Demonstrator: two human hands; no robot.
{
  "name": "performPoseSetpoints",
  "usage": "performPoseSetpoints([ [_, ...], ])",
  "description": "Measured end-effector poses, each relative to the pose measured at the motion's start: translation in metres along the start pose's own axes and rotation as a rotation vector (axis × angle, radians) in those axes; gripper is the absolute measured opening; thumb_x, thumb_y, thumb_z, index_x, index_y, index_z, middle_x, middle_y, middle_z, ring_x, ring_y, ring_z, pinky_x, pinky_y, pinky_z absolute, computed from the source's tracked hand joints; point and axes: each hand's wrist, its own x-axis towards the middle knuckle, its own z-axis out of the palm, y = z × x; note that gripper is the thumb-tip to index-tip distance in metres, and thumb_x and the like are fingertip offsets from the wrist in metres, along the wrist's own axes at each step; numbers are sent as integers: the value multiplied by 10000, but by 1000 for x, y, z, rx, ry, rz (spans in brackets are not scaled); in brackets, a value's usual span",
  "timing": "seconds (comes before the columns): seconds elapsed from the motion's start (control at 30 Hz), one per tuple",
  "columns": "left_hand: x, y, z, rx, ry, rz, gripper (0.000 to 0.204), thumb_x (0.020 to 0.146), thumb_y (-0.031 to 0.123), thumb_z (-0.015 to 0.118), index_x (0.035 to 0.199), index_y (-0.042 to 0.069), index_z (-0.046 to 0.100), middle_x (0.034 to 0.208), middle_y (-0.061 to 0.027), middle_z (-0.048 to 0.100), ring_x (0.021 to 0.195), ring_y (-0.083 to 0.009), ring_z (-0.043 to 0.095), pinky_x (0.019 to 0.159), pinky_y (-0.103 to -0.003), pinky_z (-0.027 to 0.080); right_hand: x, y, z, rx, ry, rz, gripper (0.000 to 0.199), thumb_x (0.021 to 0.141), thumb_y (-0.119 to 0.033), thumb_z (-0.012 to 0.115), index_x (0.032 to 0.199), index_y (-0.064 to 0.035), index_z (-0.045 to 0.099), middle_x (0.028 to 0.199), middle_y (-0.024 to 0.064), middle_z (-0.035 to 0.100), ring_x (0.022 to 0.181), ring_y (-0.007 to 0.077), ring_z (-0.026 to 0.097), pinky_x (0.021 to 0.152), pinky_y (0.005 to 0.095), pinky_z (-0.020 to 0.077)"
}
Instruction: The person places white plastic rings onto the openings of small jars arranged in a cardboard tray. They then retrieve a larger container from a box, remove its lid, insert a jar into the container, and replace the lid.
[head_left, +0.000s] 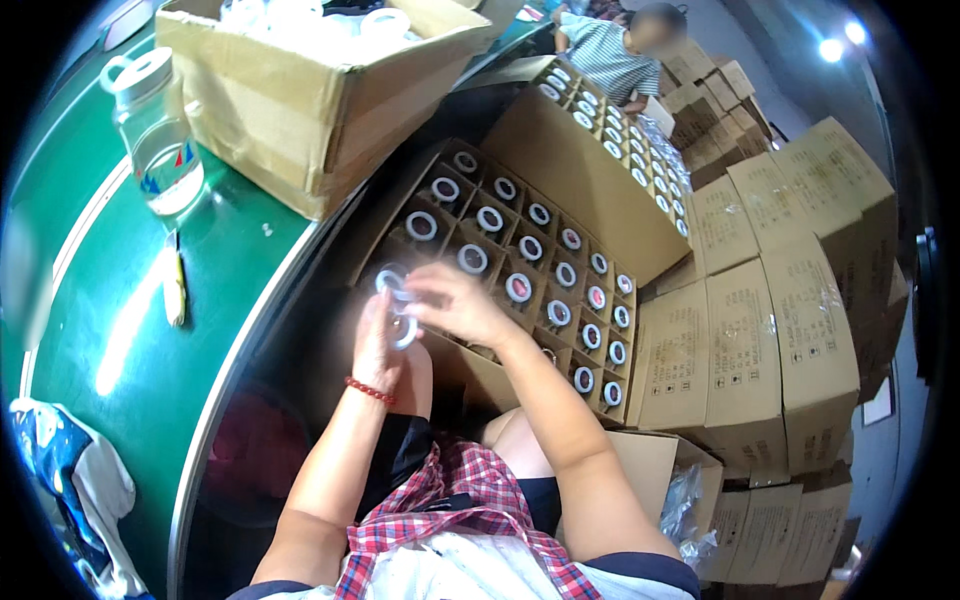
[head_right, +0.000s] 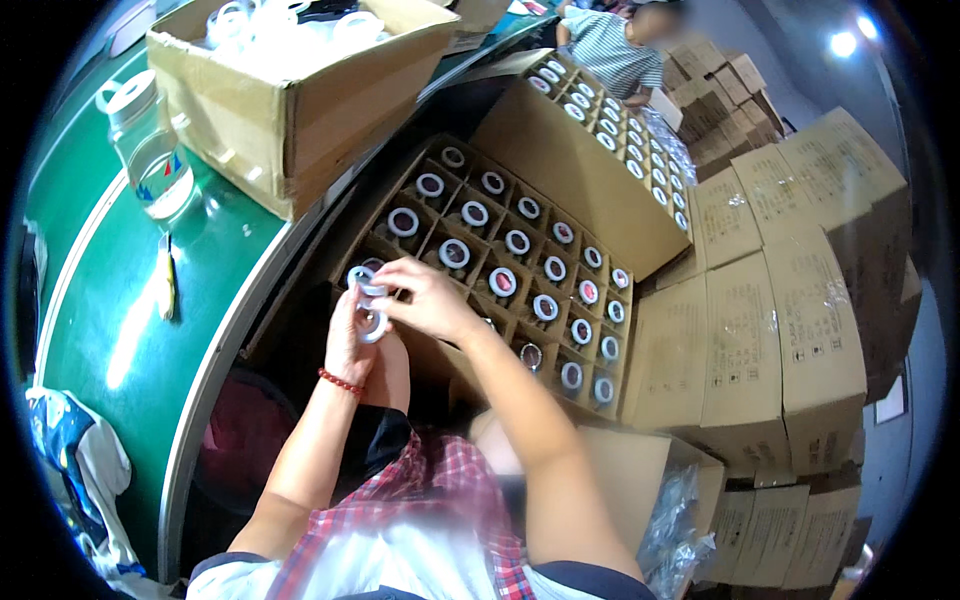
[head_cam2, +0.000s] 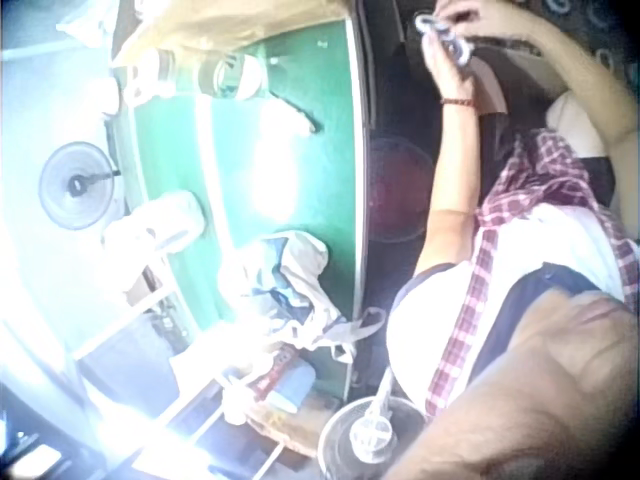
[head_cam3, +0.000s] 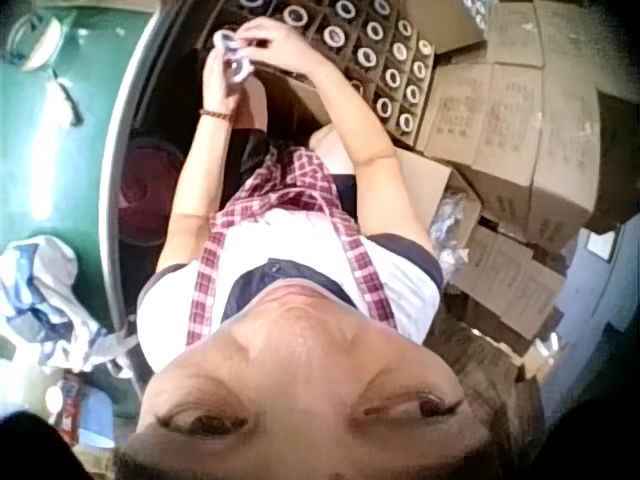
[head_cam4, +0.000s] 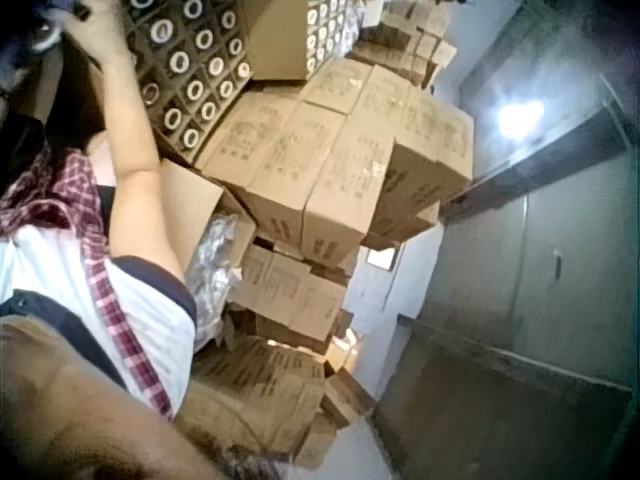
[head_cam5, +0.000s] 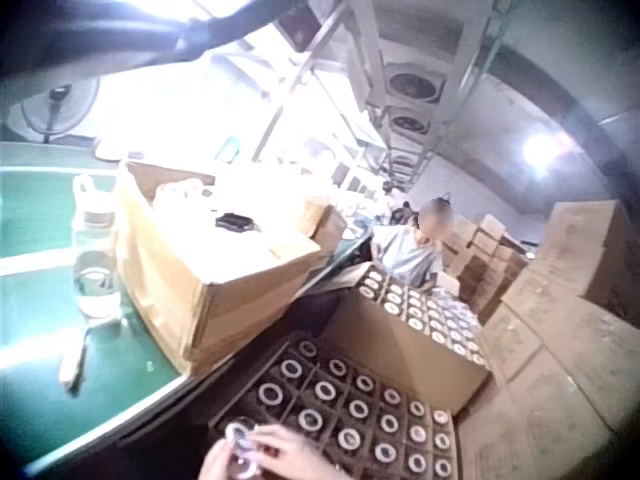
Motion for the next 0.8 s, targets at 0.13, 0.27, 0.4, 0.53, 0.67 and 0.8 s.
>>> performPoseSetpoints([
  [0.13, -1, 9, -1, 146, -6, 18, 355, 910, 373, 610, 1043, 47, 562, 943, -79, 617, 746, -141, 606, 545, -257, 526, 4, 5, 5, 125, -32, 81, 207, 819, -137, 691, 983, -13, 668, 962, 89, 653, 889, 190, 631, 811, 307, 492],
  [0.27, -9, 25, -22, 255, 28, 29, 335, 911, 390, 604, 998, 68, 571, 925, -79, 626, 810, -157, 624, 551, -261, 528, 11, 24, 14, 252, 160, 319, 183, 835, -126, 687, 982, -16, 676, 945, 87, 662, 866, 172, 621, 792, 292, 486],
  [0.4, -23, 28, -59, 251, 167, -17, 314, 931, 400, 567, 933, 87, 571, 919, -63, 608, 849, -181, 648, 523, -280, 530, 14, 68, 28, -152, 342, 195, 183, 813, -154, 689, 946, -30, 674, 988, 108, 636, 915, 274, 626, 815, 333, 488],
  [0.53, -42, 31, -86, 264, 158, -8, 338, 933, 420, 555, 955, 82, 550, 921, -63, 593, 851, -199, 656, 506, -280, 524, 19, 77, 53, -381, 101, 117, 202, 809, -177, 657, 965, -50, 673, 1132, 116, 597, 1030, 317, 571, 882, 377, 466],
  [0.67, -50, 39, -115, 308, 205, -11, 348, 932, 447, 541, 938, 99, 545, 915, -63, 589, 848, -205, 656, 496, -278, 521, 13, 65, 57, -554, -86, 107, 192, 809, -169, 636, 963, -65, 682, 1188, 115, 583, 1119, 312, 522, 915, 393, 464],
  [0.8, -58, 42, -124, 308, 210, -4, 338, 943, 440, 523, 932, 103, 545, 913, -56, 592, 852, -209, 657, 488, -280, 511, 1, 66, 47, -518, -114, 49, 174, 807, -135, 630, 958, -64, 679, 1206, 133, 573, 1116, 329, 521, 925, 401, 461],
])
